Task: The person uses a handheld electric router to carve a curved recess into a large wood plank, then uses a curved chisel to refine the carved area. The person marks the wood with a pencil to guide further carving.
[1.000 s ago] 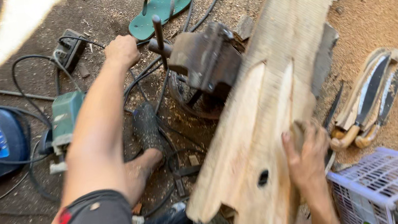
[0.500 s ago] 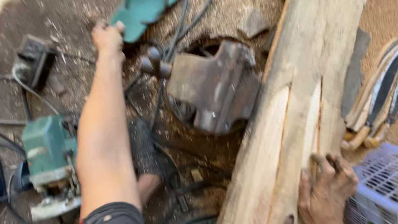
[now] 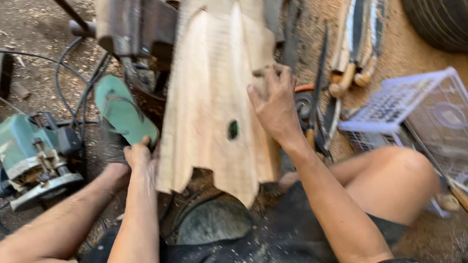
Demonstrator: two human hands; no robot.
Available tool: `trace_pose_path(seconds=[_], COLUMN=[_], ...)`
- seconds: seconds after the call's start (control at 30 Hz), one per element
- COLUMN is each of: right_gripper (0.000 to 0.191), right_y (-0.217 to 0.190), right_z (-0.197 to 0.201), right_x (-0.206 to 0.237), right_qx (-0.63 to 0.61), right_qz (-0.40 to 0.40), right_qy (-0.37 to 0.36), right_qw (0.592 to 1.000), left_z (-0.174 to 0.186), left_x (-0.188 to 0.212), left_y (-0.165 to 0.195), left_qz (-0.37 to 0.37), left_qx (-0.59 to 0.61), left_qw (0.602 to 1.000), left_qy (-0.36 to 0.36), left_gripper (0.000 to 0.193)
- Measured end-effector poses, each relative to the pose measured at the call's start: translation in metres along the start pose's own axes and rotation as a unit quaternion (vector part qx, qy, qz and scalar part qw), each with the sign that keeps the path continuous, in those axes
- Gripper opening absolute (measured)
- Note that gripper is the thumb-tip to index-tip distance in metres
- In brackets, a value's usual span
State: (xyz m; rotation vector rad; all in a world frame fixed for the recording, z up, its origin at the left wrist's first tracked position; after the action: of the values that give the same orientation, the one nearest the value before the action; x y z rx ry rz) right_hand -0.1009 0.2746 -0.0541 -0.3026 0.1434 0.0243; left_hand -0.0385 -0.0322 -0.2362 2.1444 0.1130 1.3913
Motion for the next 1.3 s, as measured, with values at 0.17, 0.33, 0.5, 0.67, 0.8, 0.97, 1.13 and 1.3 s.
trace_pose_path(seconds=[0.17, 0.33, 0.5, 0.67, 0.8, 0.97, 1.13, 1.3], right_gripper=[0.022, 0.015, 0.018, 0.024, 0.026, 0.037, 0.036, 0.037], right_y=[0.103, 0.189, 0.187, 0.145, 0.099, 0.036, 0.002, -0.003], right_z=[0.055, 0.061, 0.037, -0.006, -0.083, -0.177, -0.216, -0.215], right_x=[0.041, 0.079, 0.107, 0.127, 0.159, 0.202, 0.221, 0.215], right_qx=[-0.232, -0.439, -0.358, -0.318, -0.203, -0.025, 0.009, 0.021], right_qz=[-0.175, -0.302, -0.320, -0.289, -0.204, -0.032, -0.047, -0.051], right_qy=[0.041, 0.020, -0.100, -0.240, -0.433, -0.563, -0.560, -0.571], right_qw=[0.956, 0.846, 0.871, 0.871, 0.854, 0.825, 0.827, 0.819], left_z=[0.052, 0.042, -0.021, -0.081, -0.096, -0.102, -0.111, -0.112], left_x=[0.057, 0.076, 0.117, 0.171, 0.185, 0.190, 0.193, 0.189], left_y=[-0.046, -0.020, 0.048, 0.034, -0.013, -0.018, -0.009, -0.006], left_qz=[0.140, 0.075, -0.159, -0.362, -0.500, -0.510, -0.494, -0.506], left_qx=[-0.164, -0.160, -0.223, -0.509, -0.677, -0.712, -0.702, -0.701], left_qw=[0.976, 0.984, 0.955, 0.738, 0.505, 0.462, 0.494, 0.483], left_qy=[0.000, -0.013, -0.115, -0.255, -0.191, -0.142, -0.137, -0.135], left_gripper=[0.029, 0.032, 0.037, 0.045, 0.052, 0.047, 0.041, 0.041])
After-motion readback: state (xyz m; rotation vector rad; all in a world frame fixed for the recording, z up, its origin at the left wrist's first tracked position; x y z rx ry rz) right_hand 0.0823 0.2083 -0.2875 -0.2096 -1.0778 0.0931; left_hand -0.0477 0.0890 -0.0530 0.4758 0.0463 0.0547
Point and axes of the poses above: each hand's wrist, its own x-axis away from the middle knuckle, its own z-axis out of the back of the hand, y = z × x, the point moved 3 cm from there along -x, towards the middle knuckle, and after that the axes turned 15 degrees about x, right-handed, at the moved point
